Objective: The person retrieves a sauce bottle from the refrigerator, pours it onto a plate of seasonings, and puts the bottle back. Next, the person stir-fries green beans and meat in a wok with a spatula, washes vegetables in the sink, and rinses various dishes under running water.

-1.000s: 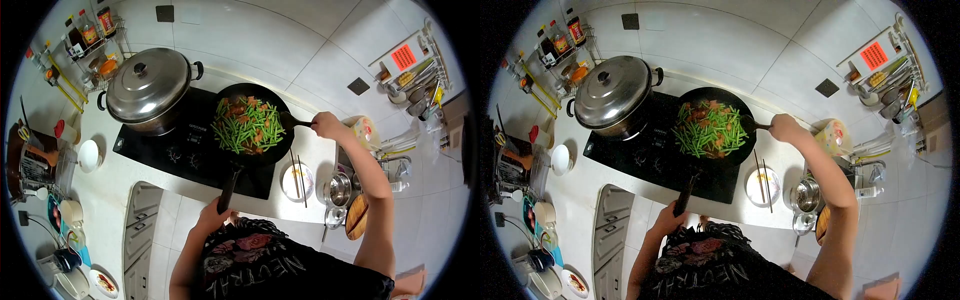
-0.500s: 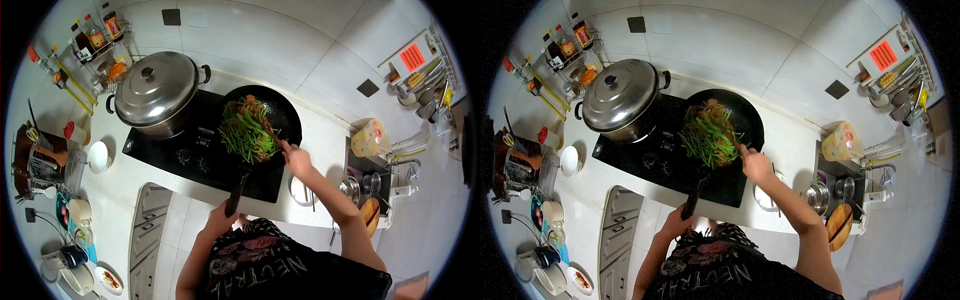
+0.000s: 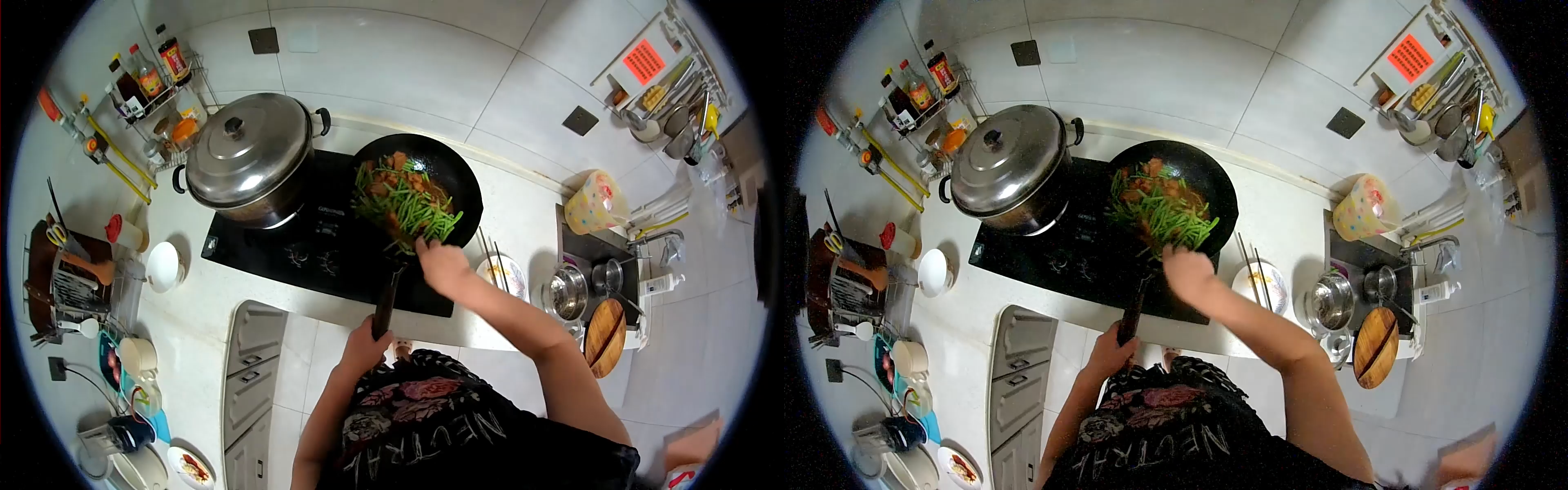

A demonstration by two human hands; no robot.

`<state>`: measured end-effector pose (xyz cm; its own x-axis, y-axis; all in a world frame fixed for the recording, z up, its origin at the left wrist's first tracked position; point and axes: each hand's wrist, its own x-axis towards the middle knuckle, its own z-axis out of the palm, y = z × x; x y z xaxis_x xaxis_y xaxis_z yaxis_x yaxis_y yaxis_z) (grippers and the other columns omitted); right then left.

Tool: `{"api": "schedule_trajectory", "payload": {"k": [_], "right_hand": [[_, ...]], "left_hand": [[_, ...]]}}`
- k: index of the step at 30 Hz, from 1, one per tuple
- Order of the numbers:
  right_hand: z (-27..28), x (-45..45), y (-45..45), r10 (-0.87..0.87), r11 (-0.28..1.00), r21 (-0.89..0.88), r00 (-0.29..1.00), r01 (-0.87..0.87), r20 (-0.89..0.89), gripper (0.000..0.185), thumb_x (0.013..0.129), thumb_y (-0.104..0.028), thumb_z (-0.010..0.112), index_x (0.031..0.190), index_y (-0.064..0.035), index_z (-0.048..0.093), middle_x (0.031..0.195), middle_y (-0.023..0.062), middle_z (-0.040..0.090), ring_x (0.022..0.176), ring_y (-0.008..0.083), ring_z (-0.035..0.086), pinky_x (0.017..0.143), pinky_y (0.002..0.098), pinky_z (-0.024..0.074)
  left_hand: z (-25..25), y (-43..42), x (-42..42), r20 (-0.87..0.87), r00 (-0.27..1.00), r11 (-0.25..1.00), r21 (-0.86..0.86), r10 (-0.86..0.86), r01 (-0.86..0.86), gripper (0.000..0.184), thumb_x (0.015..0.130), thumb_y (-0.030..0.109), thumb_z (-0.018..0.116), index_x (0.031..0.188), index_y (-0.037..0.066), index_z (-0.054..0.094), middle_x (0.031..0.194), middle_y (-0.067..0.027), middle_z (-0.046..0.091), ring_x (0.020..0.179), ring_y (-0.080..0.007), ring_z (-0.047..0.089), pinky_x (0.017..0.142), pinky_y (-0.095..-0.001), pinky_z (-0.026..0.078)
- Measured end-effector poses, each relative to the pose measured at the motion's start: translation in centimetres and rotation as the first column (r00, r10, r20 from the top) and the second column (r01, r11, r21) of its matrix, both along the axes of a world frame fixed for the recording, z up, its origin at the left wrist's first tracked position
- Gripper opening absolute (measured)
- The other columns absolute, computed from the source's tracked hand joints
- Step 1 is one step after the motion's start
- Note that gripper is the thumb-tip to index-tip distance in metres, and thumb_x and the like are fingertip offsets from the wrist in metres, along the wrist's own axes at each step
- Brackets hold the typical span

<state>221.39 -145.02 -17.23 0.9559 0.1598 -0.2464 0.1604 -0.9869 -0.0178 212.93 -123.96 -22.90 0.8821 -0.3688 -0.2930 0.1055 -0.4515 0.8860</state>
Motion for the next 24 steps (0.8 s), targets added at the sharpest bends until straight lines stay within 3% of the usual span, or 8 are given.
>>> {"api": "schedule_trajectory", "payload": {"k": [3,8,10,12,15,18,21,24], "right_hand": [[0.1,2.7,-3.0,-0.009,0.998,-0.068,1.0,0.011,0.027,0.048,0.068,-0.006,0.051,0.115,-0.0027,0.043,0.084,0.0181,0.057,0.073,0.0328,0.058,0.06,0.04,0.0474],[7.5,4.8,-10.0,-0.21,0.959,0.19,0.978,0.209,-0.019,0.028,0.069,-0.016,0.055,0.095,-0.0123,0.063,0.083,0.0154,0.061,0.079,0.0313,0.057,0.071,0.0396,0.0467],[8.6,7.1,-12.4,-0.229,0.967,0.121,0.973,0.223,0.038,0.023,0.069,-0.015,0.054,0.089,-0.0101,0.065,0.083,0.0155,0.061,0.08,0.0316,0.057,0.071,0.0392,0.0465],[6.2,10.7,-14.7,-0.283,0.959,0.028,0.956,0.281,0.077,0.021,0.069,-0.014,0.053,0.086,-0.0083,0.065,0.084,0.0158,0.061,0.08,0.0319,0.058,0.072,0.0394,0.0465],[1.5,15.1,-15.0,-0.291,0.952,0.125,0.953,0.28,0.083,0.025,0.067,-0.02,0.055,0.088,-0.0099,0.064,0.082,0.0172,0.06,0.078,0.0333,0.057,0.071,0.0392,0.0456],[-0.3,16.3,-10.7,-0.142,0.944,0.318,0.977,0.085,0.162,0.029,0.071,-0.016,0.053,0.098,-0.0131,0.06,0.085,0.0157,0.06,0.079,0.0327,0.056,0.071,0.039,0.0453],[0.0,15.4,-7.8,0.163,0.978,0.104,0.972,-0.182,0.171,0.045,0.071,-0.011,0.054,0.115,-0.0161,0.051,0.1,0.0121,0.056,0.08,0.0286,0.058,0.067,0.0368,0.0481],[2.2,12.4,-6.6,0.468,0.864,-0.208,0.884,-0.459,-0.007,0.051,0.07,-0.009,0.054,0.12,-0.0138,0.045,0.102,0.0097,0.052,0.075,0.0246,0.058,0.06,0.0333,0.0489]], "left_hand": [[1.8,0.0,0.4,-0.258,0.966,1.0,-0.005,0.017,-0.019,0.046,0.076,0.028,0.055,0.109,-0.002,0.044,0.081,-0.0203,0.059,0.067,-0.0307,0.06,0.063,-0.0357,0.047],[0.4,0.1,0.3,-0.138,0.99,0.997,0.072,0.005,0.005,0.05,0.075,0.031,0.056,0.112,-0.001,0.044,0.082,-0.0204,0.06,0.069,-0.0328,0.06,0.065,-0.0366,0.047],[0.5,0.0,0.5,-0.105,0.994,0.997,0.074,0.005,0.003,0.051,0.075,0.031,0.056,0.113,-0.001,0.043,0.081,-0.02,0.06,0.068,-0.0318,0.06,0.065,-0.0362,0.047],[-0.4,0.2,0.3,0.009,1.0,0.997,0.083,0.003,-0.004,0.052,0.075,0.03,0.056,0.114,-0.001,0.043,0.08,-0.0193,0.06,0.065,-0.0297,0.06,0.063,-0.0355,0.047],[2.4,0.1,0.9,-0.188,0.982,0.999,-0.036,0.027,-0.034,0.052,0.075,0.027,0.057,0.116,0.0,0.041,0.078,-0.0177,0.059,0.063,-0.0273,0.059,0.061,-0.0344,0.047],[1.5,0.3,1.0,-0.141,0.989,0.998,-0.042,0.041,-0.047,0.05,0.074,0.024,0.057,0.117,0.002,0.042,0.073,-0.0158,0.059,0.059,-0.0253,0.058,0.059,-0.034,0.047],[1.6,0.4,1.0,-0.119,0.992,0.999,0.007,0.038,-0.037,0.049,0.074,0.025,0.058,0.115,0.002,0.043,0.072,-0.0175,0.059,0.061,-0.0275,0.059,0.059,-0.0351,0.046],[2.5,0.1,1.1,-0.161,0.986,0.996,0.083,0.031,-0.018,0.047,0.075,0.026,0.057,0.112,0.002,0.044,0.074,-0.0199,0.059,0.066,-0.0312,0.059,0.06,-0.0363,0.046]]}}
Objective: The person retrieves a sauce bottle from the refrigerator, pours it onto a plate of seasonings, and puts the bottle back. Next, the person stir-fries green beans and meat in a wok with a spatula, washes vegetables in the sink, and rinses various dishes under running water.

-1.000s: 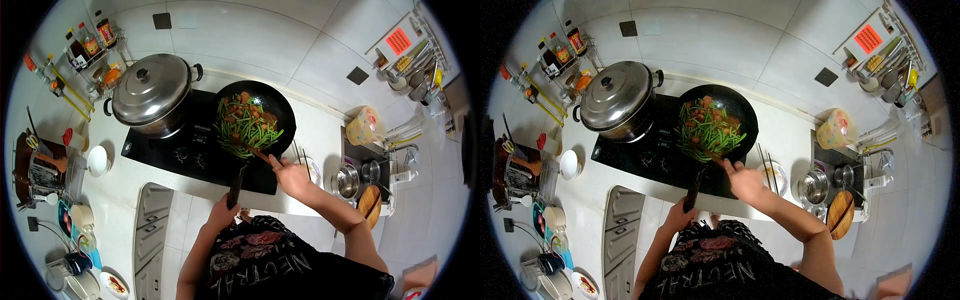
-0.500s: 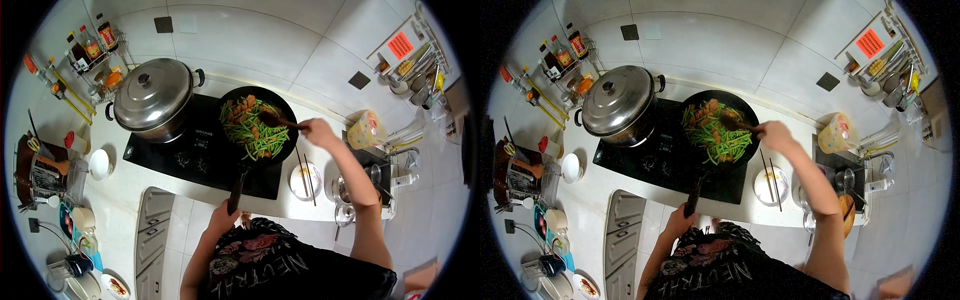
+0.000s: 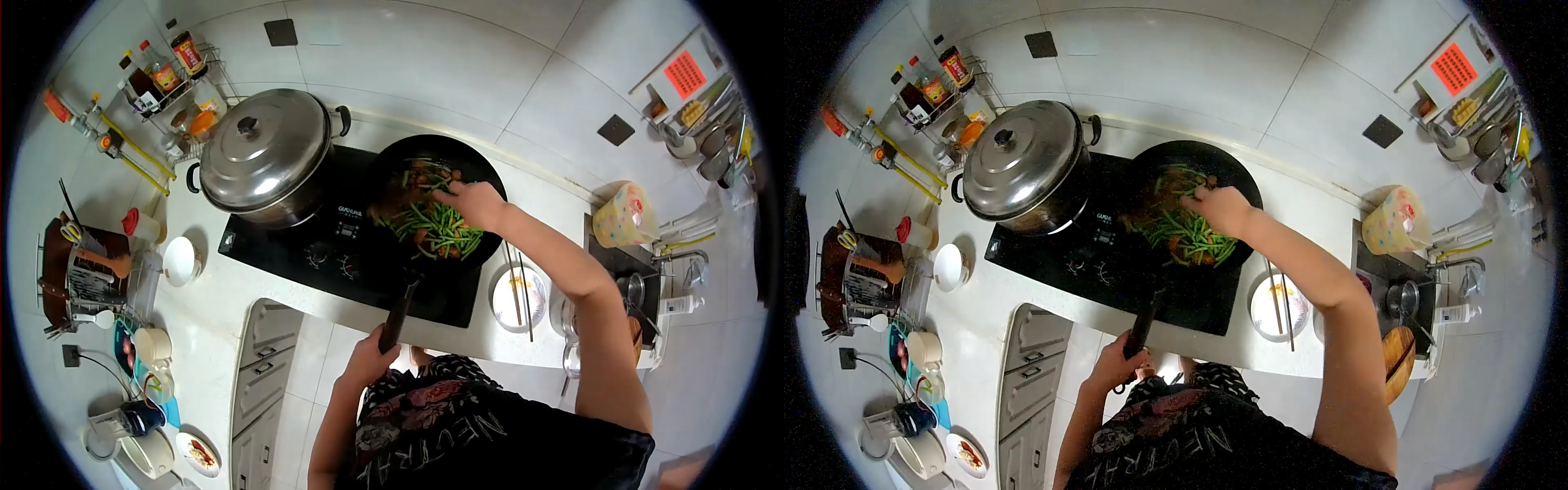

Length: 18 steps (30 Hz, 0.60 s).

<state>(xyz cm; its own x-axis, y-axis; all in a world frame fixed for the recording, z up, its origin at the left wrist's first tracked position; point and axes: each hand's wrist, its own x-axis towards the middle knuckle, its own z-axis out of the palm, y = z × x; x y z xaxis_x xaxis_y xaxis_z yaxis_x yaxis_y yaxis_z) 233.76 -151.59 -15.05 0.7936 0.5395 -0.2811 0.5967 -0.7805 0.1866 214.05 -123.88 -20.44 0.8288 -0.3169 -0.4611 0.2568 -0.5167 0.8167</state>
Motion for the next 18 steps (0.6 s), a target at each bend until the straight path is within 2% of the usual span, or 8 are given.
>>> {"api": "schedule_trajectory", "payload": {"k": [3,4,7,8,11,12,15,18], "right_hand": [[1.0,-3.3,-1.3,0.281,0.959,-0.049,0.958,-0.279,0.049,0.054,0.069,-0.008,0.053,0.122,-0.0089,0.043,0.1,0.0097,0.051,0.071,0.0219,0.058,0.055,0.0309,0.0485],[1.2,-4.5,-2.1,0.32,0.947,-0.059,0.947,-0.317,0.042,0.053,0.068,-0.009,0.052,0.12,-0.0065,0.044,0.098,0.0101,0.052,0.07,0.0218,0.058,0.054,0.0308,0.0486],[5.1,-7.8,-2.5,0.219,0.969,-0.124,0.975,-0.212,0.048,0.05,0.069,-0.01,0.05,0.118,-0.0116,0.047,0.086,0.0071,0.051,0.068,0.0197,0.056,0.053,0.0293,0.0461],[7.5,-9.1,-1.5,-0.012,0.992,-0.128,1.0,0.01,-0.014,0.042,0.069,-0.008,0.05,0.111,-0.01,0.051,0.085,0.0085,0.053,0.068,0.022,0.057,0.054,0.0318,0.0462],[11.2,-11.3,-0.3,-0.24,0.97,-0.114,0.928,0.216,-0.284,0.035,0.07,-0.006,0.048,0.105,-0.0077,0.053,0.085,0.0108,0.054,0.069,0.0248,0.058,0.054,0.0344,0.0461],[9.6,-12.1,-0.5,-0.21,0.978,-0.077,0.939,0.196,-0.273,0.031,0.071,-0.007,0.049,0.101,-0.01,0.054,0.079,0.0112,0.055,0.07,0.0268,0.058,0.056,0.0375,0.0461],[0.7,-12.0,-0.9,-0.314,0.947,-0.084,0.949,0.309,-0.043,0.032,0.07,-0.009,0.052,0.101,-0.0151,0.056,0.075,0.0111,0.055,0.072,0.0275,0.058,0.059,0.0404,0.0461],[4.3,-11.8,-2.7,-0.502,0.821,0.2,0.843,0.534,-0.192,0.022,0.068,-0.007,0.052,0.089,-0.0049,0.059,0.076,0.0177,0.059,0.076,0.0323,0.058,0.065,0.0401,0.047]], "left_hand": [[-0.3,-0.1,-0.1,-0.053,0.999,1.0,0.018,-0.002,0.003,0.047,0.075,0.026,0.057,0.112,0.001,0.044,0.073,-0.0199,0.059,0.066,-0.0324,0.059,0.06,-0.0368,0.046],[-0.6,-0.1,-0.2,0.004,1.0,0.999,0.037,-0.023,0.023,0.048,0.075,0.027,0.056,0.112,0.0,0.043,0.072,-0.0191,0.059,0.06,-0.03,0.059,0.058,-0.036,0.046],[0.4,-0.5,-0.2,-0.101,0.995,1.0,-0.017,0.004,-0.006,0.048,0.076,0.027,0.056,0.113,-0.001,0.043,0.072,-0.0177,0.059,0.054,-0.0258,0.059,0.054,-0.0335,0.047],[-0.7,-0.4,-0.4,-0.04,0.999,1.0,-0.004,-0.016,0.016,0.048,0.076,0.026,0.055,0.113,-0.002,0.043,0.071,-0.0162,0.059,0.05,-0.0222,0.059,0.052,-0.0311,0.046],[-0.3,-0.7,-0.6,0.021,1.0,1.0,-0.01,-0.02,0.02,0.048,0.076,0.027,0.056,0.113,-0.001,0.043,0.071,-0.0165,0.059,0.051,-0.0228,0.059,0.053,-0.0313,0.046],[-0.3,-0.8,-0.6,0.013,1.0,0.999,-0.019,-0.025,0.025,0.048,0.076,0.027,0.056,0.113,-0.001,0.043,0.072,-0.0167,0.06,0.052,-0.023,0.059,0.053,-0.0312,0.047],[-0.7,-0.9,-0.6,0.046,0.997,0.998,-0.028,-0.054,0.056,0.048,0.076,0.027,0.055,0.113,-0.002,0.043,0.073,-0.0171,0.06,0.052,-0.0234,0.059,0.054,-0.0306,0.047],[-3.1,-0.3,-1.0,0.145,0.987,0.997,-0.001,-0.073,0.074,0.046,0.076,0.026,0.056,0.111,-0.002,0.044,0.074,-0.0168,0.059,0.052,-0.0231,0.059,0.053,-0.0299,0.046]]}}
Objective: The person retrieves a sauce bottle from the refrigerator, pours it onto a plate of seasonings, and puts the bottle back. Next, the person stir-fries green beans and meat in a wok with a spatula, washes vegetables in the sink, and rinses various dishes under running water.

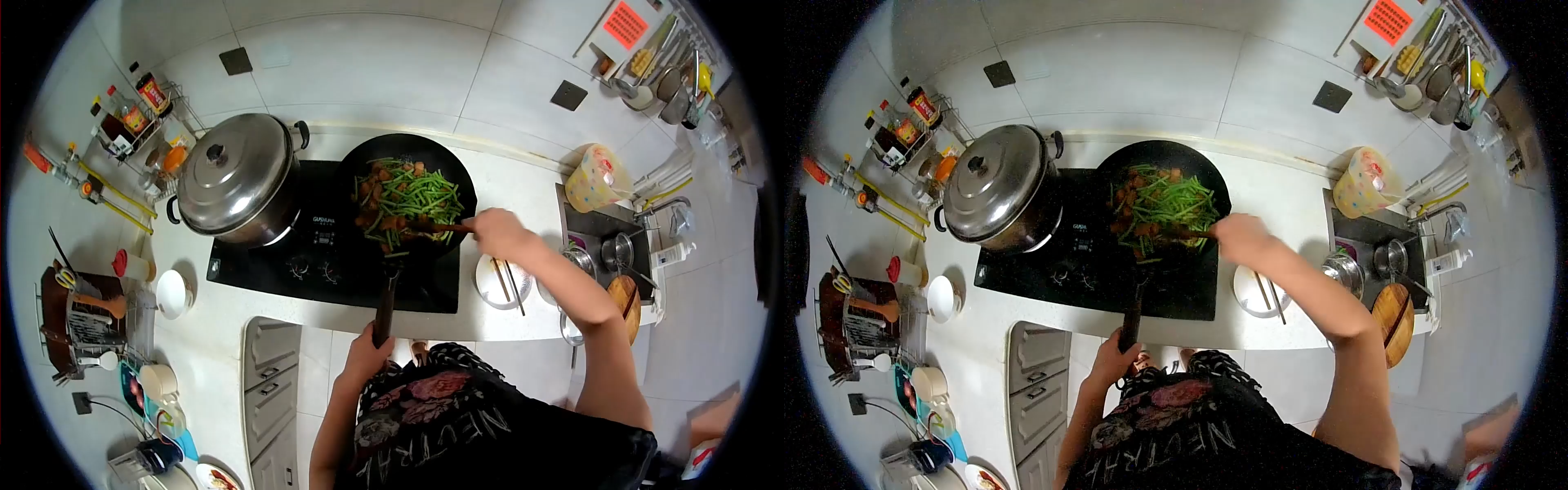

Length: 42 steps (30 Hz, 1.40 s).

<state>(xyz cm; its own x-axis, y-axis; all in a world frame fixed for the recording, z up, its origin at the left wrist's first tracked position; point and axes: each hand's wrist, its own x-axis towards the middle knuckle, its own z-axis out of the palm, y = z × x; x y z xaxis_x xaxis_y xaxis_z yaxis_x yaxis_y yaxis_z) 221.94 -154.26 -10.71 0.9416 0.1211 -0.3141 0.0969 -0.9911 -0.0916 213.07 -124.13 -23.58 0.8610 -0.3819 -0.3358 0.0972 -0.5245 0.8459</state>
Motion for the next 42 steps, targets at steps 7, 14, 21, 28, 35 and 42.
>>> {"api": "schedule_trajectory", "payload": {"k": [7,14,21,28,35,42], "right_hand": [[-4.9,0.9,-3.0,-0.451,0.886,0.138,0.892,0.444,0.031,0.023,0.069,-0.003,0.049,0.091,0.0029,0.054,0.084,0.0232,0.059,0.082,0.0353,0.058,0.072,0.0411,0.047],[-5.6,3.3,0.0,-0.351,0.936,0.101,0.911,0.337,0.214,0.035,0.07,-0.004,0.052,0.104,0.0018,0.047,0.084,0.0206,0.058,0.079,0.0346,0.058,0.067,0.0401,0.0487],[-9.4,9.8,2.8,0.019,0.99,-0.143,0.976,0.013,0.218,0.049,0.071,-0.005,0.05,0.119,-0.0026,0.04,0.099,0.0166,0.052,0.078,0.0302,0.059,0.063,0.0374,0.0488],[-1.9,2.1,4.0,-0.155,0.947,0.293,0.985,0.127,0.072,0.032,0.078,-0.017,0.052,0.109,-0.0089,0.054,0.101,0.0145,0.057,0.086,0.0312,0.057,0.07,0.0357,0.0476],[-6.3,-1.3,3.0,-0.171,0.918,0.366,0.985,0.154,0.014,0.029,0.077,-0.019,0.051,0.104,-0.0091,0.058,0.085,0.0173,0.06,0.08,0.0329,0.057,0.071,0.0403,0.0448],[-3.2,-6.2,2.8,-0.213,0.93,0.312,0.977,0.196,0.02,0.028,0.076,-0.015,0.051,0.102,-0.0077,0.058,0.084,0.0166,0.059,0.078,0.0343,0.056,0.069,0.0414,0.0437]], "left_hand": [[3.7,-0.5,0.3,-0.321,0.947,0.998,-0.055,0.005,-0.024,0.045,0.079,0.028,0.056,0.11,-0.003,0.044,0.077,-0.0132,0.059,0.066,-0.0211,0.059,0.06,-0.0329,0.046],[2.5,-0.4,0.1,-0.21,0.978,0.998,-0.052,0.011,-0.022,0.046,0.078,0.028,0.056,0.11,-0.002,0.044,0.074,-0.0121,0.058,0.059,-0.0198,0.059,0.053,-0.0324,0.046],[2.5,-0.4,0.0,-0.153,0.988,0.998,-0.054,0.011,-0.02,0.044,0.078,0.028,0.057,0.108,-0.002,0.045,0.071,-0.0122,0.059,0.061,-0.0205,0.059,0.055,-0.0321,0.046],[0.9,0.1,0.2,-0.167,0.986,0.999,-0.048,0.015,-0.023,0.041,0.079,0.027,0.058,0.105,-0.002,0.047,0.068,-0.01,0.059,0.052,-0.0183,0.057,0.049,-0.0312,0.045],[2.9,-0.1,0.3,-0.225,0.974,0.998,-0.056,-0.003,-0.009,0.039,0.079,0.026,0.057,0.104,-0.002,0.046,0.068,-0.0098,0.058,0.059,-0.0149,0.057,0.053,-0.0286,0.045],[1.3,0.1,0.2,-0.281,0.96,0.99,-0.134,0.005,-0.045,0.034,0.08,0.023,0.058,0.103,0.001,0.046,0.07,-0.0084,0.058,0.058,-0.0155,0.057,0.05,-0.0292,0.045]]}}
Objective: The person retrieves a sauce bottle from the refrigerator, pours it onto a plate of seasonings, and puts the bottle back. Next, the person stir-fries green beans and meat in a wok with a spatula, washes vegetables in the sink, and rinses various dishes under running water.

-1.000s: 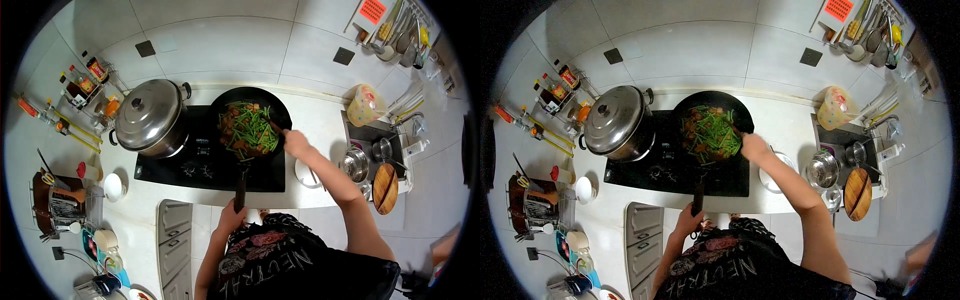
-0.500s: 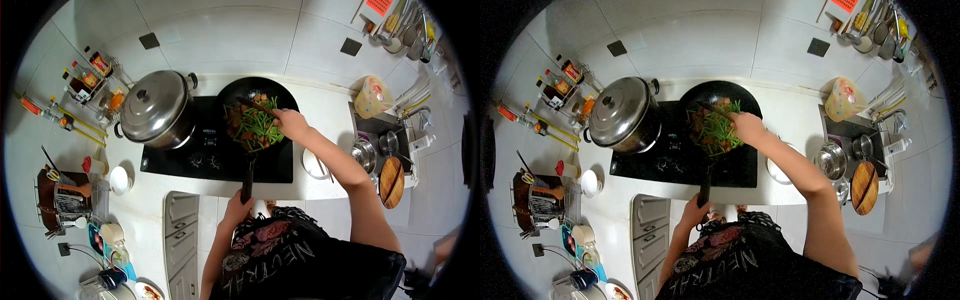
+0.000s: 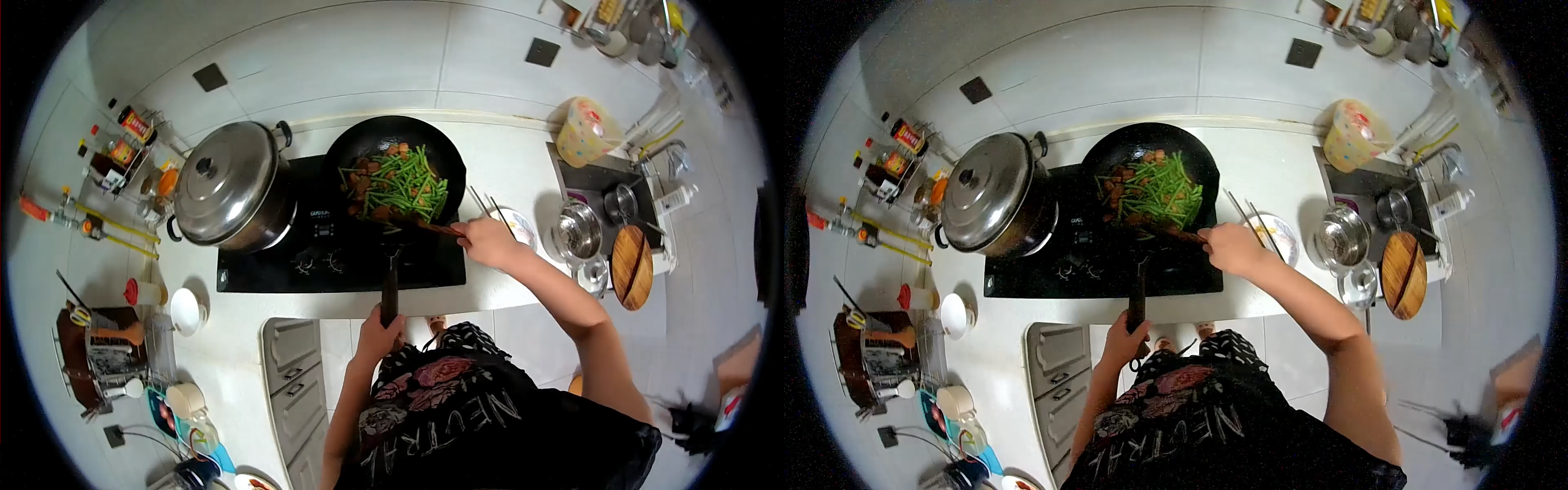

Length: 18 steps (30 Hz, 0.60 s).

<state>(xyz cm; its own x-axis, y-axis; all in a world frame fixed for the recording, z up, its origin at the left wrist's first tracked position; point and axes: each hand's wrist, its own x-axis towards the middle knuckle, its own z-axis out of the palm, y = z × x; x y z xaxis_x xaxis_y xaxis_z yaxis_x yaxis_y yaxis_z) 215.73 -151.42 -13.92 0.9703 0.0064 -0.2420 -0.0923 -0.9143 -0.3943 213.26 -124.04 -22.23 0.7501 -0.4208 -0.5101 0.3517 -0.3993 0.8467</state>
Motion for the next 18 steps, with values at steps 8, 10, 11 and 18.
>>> {"api": "schedule_trajectory", "payload": {"k": [8,10,11,18], "right_hand": [[-3.8,-12.1,0.0,-0.696,0.026,0.818,0.598,0.574,-0.398,0.02,0.086,-0.015,0.045,0.095,-0.0013,0.056,0.061,0.0029,0.051,0.043,0.0074,0.038,0.037,0.0197,0.0274],[-5.6,-15.1,0.6,-0.729,-0.19,0.793,0.457,0.579,-0.509,0.021,0.085,-0.016,0.045,0.094,0.0002,0.054,0.06,0.0035,0.05,0.039,0.0077,0.034,0.033,0.0199,0.023],[-7.4,-16.3,0.7,-0.706,-0.321,0.765,0.397,0.558,-0.586,0.022,0.085,-0.018,0.045,0.094,0.0005,0.054,0.06,0.0033,0.049,0.039,0.0079,0.035,0.033,0.0196,0.0238],[-16.4,-16.0,-0.5,-0.631,-0.52,0.663,0.28,0.539,-0.723,0.021,0.086,-0.021,0.045,0.093,-0.0042,0.054,0.066,0.003,0.052,0.046,0.0102,0.042,0.038,0.0217,0.0297]], "left_hand": [[-3.5,2.2,-0.3,-0.16,0.978,0.956,-0.242,0.131,-0.168,0.054,0.086,0.05,0.034,0.118,0.007,0.041,0.08,-0.0132,0.057,0.061,-0.0208,0.059,0.049,-0.0306,0.048],[-3.5,3.3,-0.3,-0.199,0.966,0.974,-0.119,0.166,-0.192,0.051,0.088,0.047,0.032,0.118,0.007,0.042,0.085,-0.0133,0.056,0.064,-0.0185,0.058,0.052,-0.0284,0.048],[-3.9,4.4,-0.4,-0.241,0.956,0.979,-0.079,0.165,-0.189,0.046,0.09,0.041,0.033,0.118,0.006,0.042,0.089,-0.0129,0.054,0.064,-0.0165,0.057,0.055,-0.0267,0.049],[-10.2,9.6,-2.8,-0.37,0.925,0.993,0.107,0.084,-0.047,0.041,0.09,0.036,0.035,0.115,0.004,0.04,0.081,-0.014,0.056,0.055,-0.0196,0.057,0.047,-0.0297,0.049]]}}
